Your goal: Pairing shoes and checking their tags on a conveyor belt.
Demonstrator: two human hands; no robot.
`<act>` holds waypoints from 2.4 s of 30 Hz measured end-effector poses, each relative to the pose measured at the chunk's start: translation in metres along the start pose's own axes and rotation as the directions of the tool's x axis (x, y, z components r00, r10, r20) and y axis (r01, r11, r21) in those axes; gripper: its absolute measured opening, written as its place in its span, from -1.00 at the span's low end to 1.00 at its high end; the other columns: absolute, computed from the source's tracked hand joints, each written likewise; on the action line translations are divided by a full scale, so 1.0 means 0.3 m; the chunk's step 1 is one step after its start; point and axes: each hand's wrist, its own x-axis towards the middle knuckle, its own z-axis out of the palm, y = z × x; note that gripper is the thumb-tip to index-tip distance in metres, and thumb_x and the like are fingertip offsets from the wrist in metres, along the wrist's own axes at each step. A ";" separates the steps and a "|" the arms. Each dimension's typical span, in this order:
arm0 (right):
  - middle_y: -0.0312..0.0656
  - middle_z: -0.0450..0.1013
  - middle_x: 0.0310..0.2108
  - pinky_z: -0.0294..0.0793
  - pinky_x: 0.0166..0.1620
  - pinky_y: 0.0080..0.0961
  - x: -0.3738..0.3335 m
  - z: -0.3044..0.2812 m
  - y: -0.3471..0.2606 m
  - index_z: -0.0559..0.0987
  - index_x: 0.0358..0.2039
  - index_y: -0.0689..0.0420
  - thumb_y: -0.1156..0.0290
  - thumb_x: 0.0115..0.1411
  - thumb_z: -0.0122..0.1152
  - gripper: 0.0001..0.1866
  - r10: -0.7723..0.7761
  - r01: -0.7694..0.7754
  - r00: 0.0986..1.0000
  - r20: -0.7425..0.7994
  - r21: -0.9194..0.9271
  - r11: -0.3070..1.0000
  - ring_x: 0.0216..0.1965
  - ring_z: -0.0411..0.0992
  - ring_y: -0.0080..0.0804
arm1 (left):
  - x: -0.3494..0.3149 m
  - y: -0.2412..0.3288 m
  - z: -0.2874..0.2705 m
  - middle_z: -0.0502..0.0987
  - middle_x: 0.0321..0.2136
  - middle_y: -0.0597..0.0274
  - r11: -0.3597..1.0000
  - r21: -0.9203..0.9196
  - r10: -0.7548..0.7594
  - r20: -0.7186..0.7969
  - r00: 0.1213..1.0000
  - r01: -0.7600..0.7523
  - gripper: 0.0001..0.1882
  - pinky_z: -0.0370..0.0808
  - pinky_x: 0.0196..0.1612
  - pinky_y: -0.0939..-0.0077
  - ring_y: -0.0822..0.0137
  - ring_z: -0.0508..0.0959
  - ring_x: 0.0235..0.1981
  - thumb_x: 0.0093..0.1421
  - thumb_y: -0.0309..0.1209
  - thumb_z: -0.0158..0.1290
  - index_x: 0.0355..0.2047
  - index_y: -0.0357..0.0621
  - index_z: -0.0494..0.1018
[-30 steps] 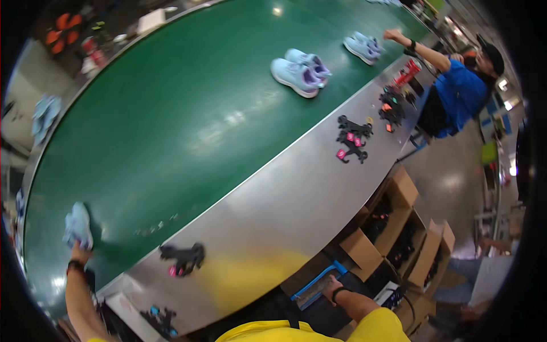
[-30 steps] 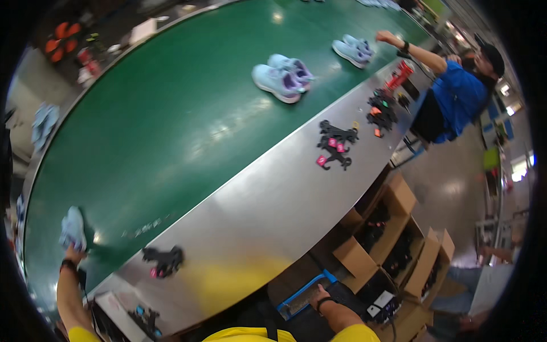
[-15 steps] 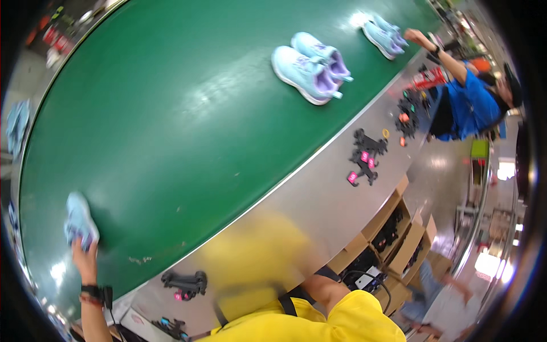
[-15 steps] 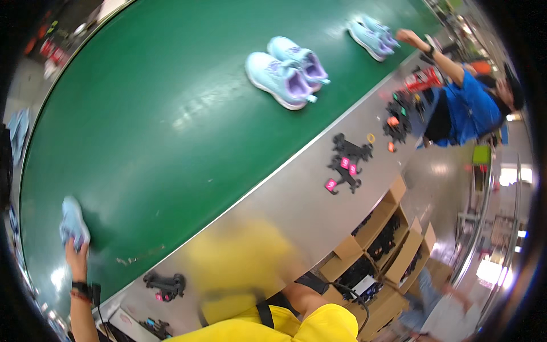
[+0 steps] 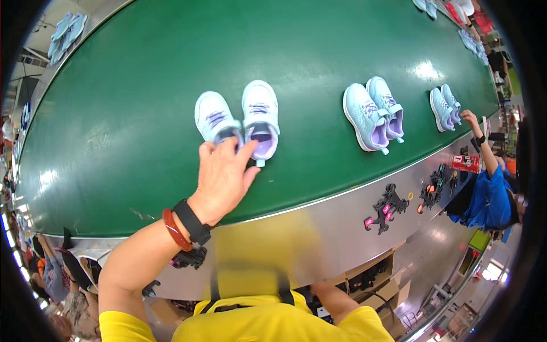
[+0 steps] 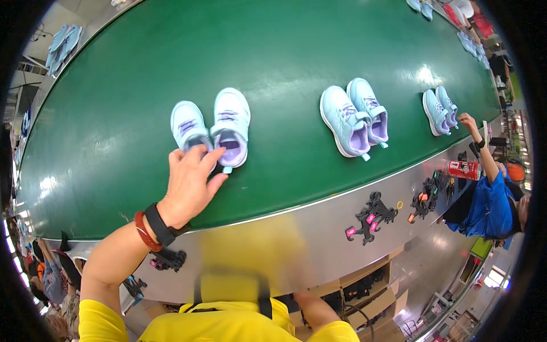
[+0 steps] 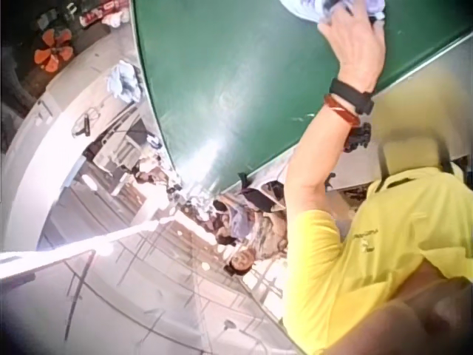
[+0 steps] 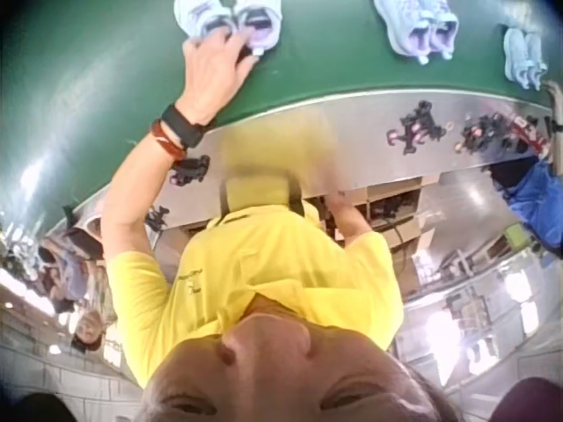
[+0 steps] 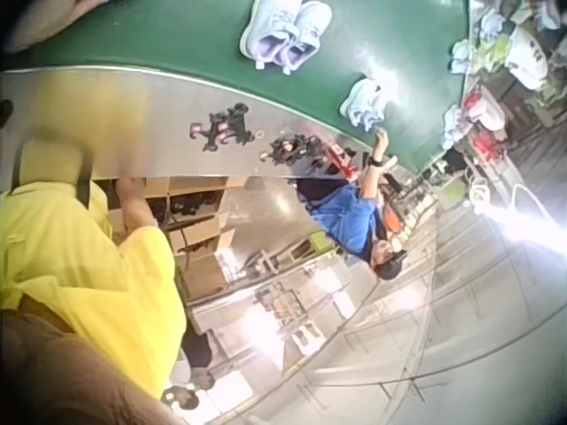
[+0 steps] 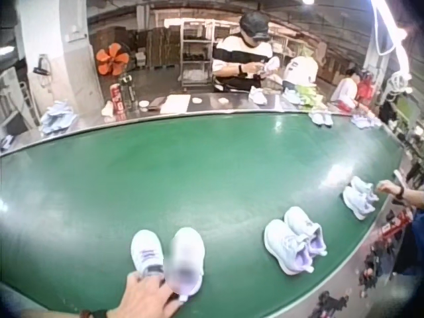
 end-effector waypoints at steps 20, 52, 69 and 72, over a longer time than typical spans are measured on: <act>-0.11 0.43 -0.23 0.33 -0.06 -0.24 -0.074 -1.336 0.480 0.44 -0.08 0.12 0.48 -0.25 0.46 -0.37 0.413 -0.363 0.661 -0.626 0.215 0.907 -0.13 0.34 -0.08 | -0.131 -0.019 0.009 0.51 -0.25 0.08 0.983 -0.125 -0.138 -0.048 0.989 0.131 -0.74 0.48 -0.16 0.37 0.04 0.54 -0.23 0.00 -0.72 0.06 -0.27 -0.21 0.43; -0.37 0.34 -0.59 0.34 -0.51 -0.62 0.404 -1.437 -0.125 0.41 -0.11 0.18 0.34 0.33 -0.03 -0.78 0.305 -0.001 0.945 -0.117 0.933 0.359 -0.60 0.34 -0.63 | -0.195 -0.095 0.032 0.55 -0.32 0.21 0.997 -0.048 0.055 -0.064 0.996 -0.058 -0.87 0.54 -0.40 0.37 0.17 0.58 -0.41 0.06 -0.52 0.13 -0.33 -0.16 0.49; -0.30 0.38 -0.65 0.36 -0.63 -0.62 0.618 -1.383 -0.303 0.42 -0.12 0.22 0.37 0.34 -0.08 -0.78 0.301 -0.010 0.952 -0.052 0.979 0.203 -0.70 0.39 -0.59 | -0.187 -0.101 0.013 0.53 -0.33 0.24 0.997 -0.056 0.050 -0.073 0.996 -0.054 -0.85 0.53 -0.42 0.38 0.19 0.57 -0.41 0.04 -0.53 0.12 -0.33 -0.18 0.48; -0.29 0.38 -0.66 0.36 -0.63 -0.61 0.620 -1.392 -0.307 0.42 -0.12 0.22 0.36 0.34 -0.08 -0.78 0.316 -0.022 0.948 -0.049 0.976 0.217 -0.71 0.38 -0.58 | -0.188 -0.104 0.006 0.53 -0.32 0.24 0.998 -0.042 0.050 -0.056 0.997 -0.052 -0.85 0.54 -0.40 0.38 0.19 0.57 -0.41 0.03 -0.53 0.12 -0.33 -0.17 0.48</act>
